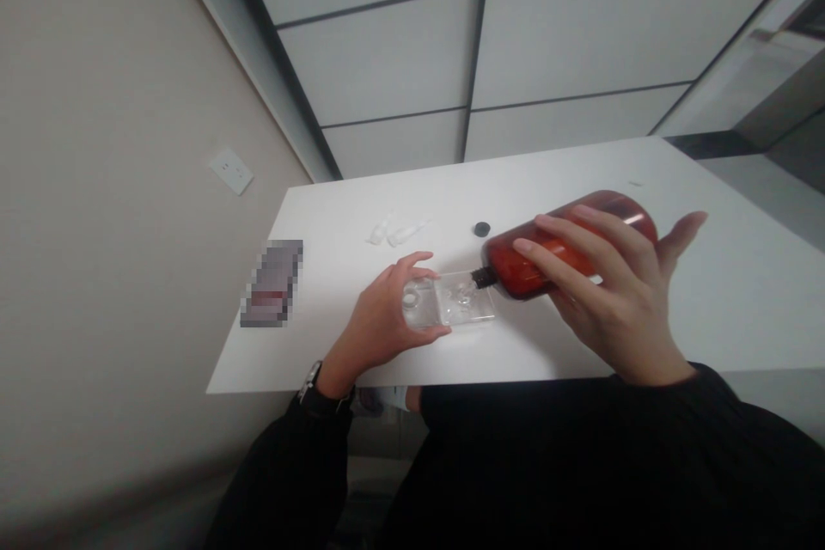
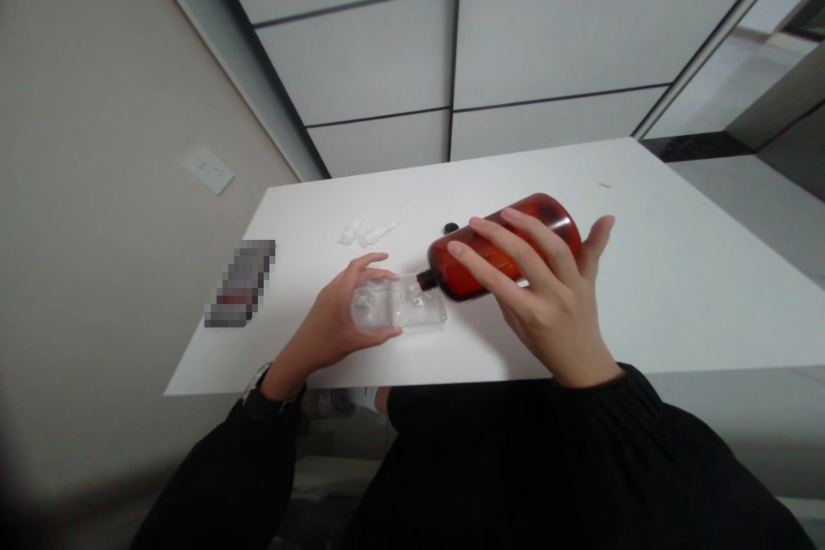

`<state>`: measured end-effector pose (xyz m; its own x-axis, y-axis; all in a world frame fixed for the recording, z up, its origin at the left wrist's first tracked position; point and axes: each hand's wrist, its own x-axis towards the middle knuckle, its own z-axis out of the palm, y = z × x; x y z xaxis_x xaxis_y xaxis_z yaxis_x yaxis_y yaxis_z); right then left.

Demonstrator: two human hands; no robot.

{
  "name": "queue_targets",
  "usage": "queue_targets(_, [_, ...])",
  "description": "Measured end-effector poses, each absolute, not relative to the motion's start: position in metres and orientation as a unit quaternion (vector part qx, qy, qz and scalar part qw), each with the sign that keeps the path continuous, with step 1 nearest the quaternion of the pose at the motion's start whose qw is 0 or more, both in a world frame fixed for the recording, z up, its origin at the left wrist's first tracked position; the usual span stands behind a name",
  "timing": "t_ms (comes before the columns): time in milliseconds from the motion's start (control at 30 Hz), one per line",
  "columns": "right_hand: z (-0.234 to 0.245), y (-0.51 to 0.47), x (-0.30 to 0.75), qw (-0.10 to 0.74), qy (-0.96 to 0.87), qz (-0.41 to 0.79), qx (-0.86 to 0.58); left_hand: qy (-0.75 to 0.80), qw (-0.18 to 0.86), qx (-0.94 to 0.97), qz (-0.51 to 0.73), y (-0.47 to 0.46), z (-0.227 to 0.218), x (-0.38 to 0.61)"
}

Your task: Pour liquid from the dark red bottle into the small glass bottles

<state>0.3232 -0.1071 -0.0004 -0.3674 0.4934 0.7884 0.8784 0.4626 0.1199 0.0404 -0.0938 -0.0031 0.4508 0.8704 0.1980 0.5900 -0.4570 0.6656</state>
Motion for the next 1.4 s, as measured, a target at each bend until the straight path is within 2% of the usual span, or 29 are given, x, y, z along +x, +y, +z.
queue_targets(1400, [0.0027, -0.1095, 0.3235, 0.318, -0.793, -0.270, -0.444, 0.445, 0.260, 0.815, 0.264, -0.0935, -0.0021, 0.0399])
